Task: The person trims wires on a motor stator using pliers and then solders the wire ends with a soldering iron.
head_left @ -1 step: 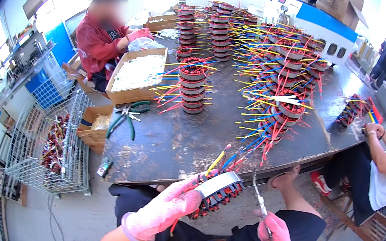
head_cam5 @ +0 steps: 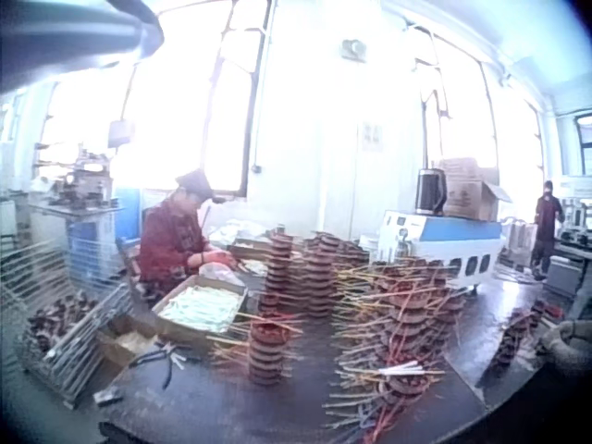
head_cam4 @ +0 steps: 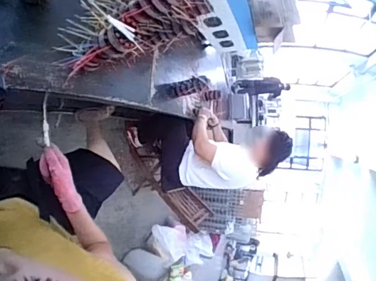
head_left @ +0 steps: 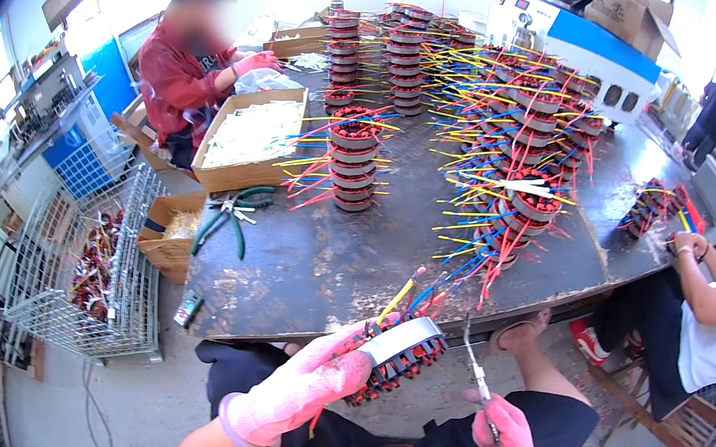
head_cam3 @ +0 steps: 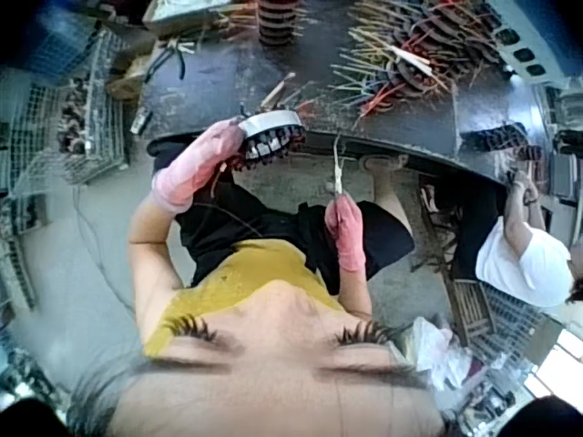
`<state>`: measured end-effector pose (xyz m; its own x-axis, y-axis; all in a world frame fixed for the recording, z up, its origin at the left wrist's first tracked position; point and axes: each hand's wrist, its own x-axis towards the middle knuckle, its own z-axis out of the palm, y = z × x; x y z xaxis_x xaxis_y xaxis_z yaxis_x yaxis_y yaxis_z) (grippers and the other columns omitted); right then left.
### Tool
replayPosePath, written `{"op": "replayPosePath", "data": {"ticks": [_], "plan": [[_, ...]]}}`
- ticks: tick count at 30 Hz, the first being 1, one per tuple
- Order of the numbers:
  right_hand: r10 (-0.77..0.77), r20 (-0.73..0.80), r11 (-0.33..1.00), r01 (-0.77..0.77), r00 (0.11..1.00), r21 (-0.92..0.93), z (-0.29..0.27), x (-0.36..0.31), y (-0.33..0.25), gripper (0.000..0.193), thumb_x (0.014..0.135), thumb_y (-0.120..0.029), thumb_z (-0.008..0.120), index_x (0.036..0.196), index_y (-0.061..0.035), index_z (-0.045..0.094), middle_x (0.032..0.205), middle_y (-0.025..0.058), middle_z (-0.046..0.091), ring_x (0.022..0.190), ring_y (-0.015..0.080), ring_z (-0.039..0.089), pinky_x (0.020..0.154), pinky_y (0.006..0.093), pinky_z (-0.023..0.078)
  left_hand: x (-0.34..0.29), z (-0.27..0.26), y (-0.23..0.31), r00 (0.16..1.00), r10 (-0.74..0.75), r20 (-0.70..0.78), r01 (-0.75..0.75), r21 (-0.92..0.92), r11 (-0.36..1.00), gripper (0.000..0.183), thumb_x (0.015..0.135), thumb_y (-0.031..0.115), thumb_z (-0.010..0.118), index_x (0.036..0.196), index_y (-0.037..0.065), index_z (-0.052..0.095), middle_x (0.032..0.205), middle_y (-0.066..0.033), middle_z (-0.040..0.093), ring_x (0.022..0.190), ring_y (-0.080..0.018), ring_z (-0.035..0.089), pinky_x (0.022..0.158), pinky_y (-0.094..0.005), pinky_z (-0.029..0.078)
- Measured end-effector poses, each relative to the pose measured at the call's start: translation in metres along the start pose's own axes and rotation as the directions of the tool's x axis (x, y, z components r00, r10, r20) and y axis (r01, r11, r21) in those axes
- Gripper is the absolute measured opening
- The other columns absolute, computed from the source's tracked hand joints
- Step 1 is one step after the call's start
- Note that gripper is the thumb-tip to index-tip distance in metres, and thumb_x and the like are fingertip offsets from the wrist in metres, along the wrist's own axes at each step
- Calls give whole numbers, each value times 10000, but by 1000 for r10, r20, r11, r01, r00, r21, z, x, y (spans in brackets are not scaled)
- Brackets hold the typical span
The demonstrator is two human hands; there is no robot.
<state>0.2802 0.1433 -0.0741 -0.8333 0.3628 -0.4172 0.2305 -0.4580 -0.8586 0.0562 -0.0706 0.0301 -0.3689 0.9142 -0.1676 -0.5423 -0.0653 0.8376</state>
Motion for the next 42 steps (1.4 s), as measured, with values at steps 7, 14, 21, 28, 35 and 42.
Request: {"op": "replayPosePath", "data": {"ticks": [7, 14, 21, 28, 35, 42], "plan": [[-8, 23, 1000, 8, 1000, -14, 3, 0, -7, 509, 999, -352, 495, 1270, 77, 509, 551, -25, 417, 440, 47, 324, 408, 201, 227, 4, 9, 5, 999, 37, -35, -36, 28, 999, 835, 880, 356, 661, 1489, -33, 242, 903, 33, 446, 819, -73, 383, 745, -213, 344], [-6, 35, 1000, 6, 999, 6, 7, -1, -7, 506, 1002, -350, 492, 1272, 78, 505, 549, -23, 413, 437, 48, 312, 413, 203, 227, -1, 6, 5, 997, 75, 32, -76, 17, 997, 844, 883, 343, 662, 1495, -31, 218, 933, 19, 447, 843, -81, 386, 774, -216, 348], [-5, 39, 1000, 5, 999, 9, 5, -2, -7, 505, 1006, -351, 484, 1276, 76, 501, 550, -24, 410, 438, 47, 311, 412, 202, 226, 0, 2, -2, 997, 74, 32, -72, -35, 997, 811, 904, 314, 640, 1498, -27, 207, 1009, -17, 474, 887, -100, 422, 840, -242, 376], [8, 17, 1000, -8, 1000, -14, 11, -5, -15, 478, 1013, -324, 472, 1276, 74, 504, 557, -32, 413, 455, 47, 324, 428, 200, 233, -1, -16, -16, 1000, -31, 1, 31, 7, 999, 789, 927, 343, 617, 1500, -16, 211, 1211, -70, 513, 1086, -150, 496, 960, -301, 408], [5, 9, 1000, -5, 1000, -16, 11, -5, -13, 433, 1019, -292, 451, 1269, 54, 523, 561, -34, 416, 461, 49, 329, 433, 202, 239, 0, -3, -7, 999, -39, -31, 39, -5, 999, 741, 939, 352, 606, 1480, -17, 260, 1237, -48, 518, 1066, -105, 496, 934, -283, 417], [-27, 13, 999, 27, 1000, -23, 11, -2, -12, 467, 1006, -294, 462, 1242, 108, 477, 515, 3, 391, 396, 84, 309, 383, 221, 233, -3, -1, 1, 1000, -14, 18, 12, 93, 996, 646, 965, 379, 538, 1443, -15, 354, 1134, 9, 555, 924, -62, 472, 839, -206, 371]]}}
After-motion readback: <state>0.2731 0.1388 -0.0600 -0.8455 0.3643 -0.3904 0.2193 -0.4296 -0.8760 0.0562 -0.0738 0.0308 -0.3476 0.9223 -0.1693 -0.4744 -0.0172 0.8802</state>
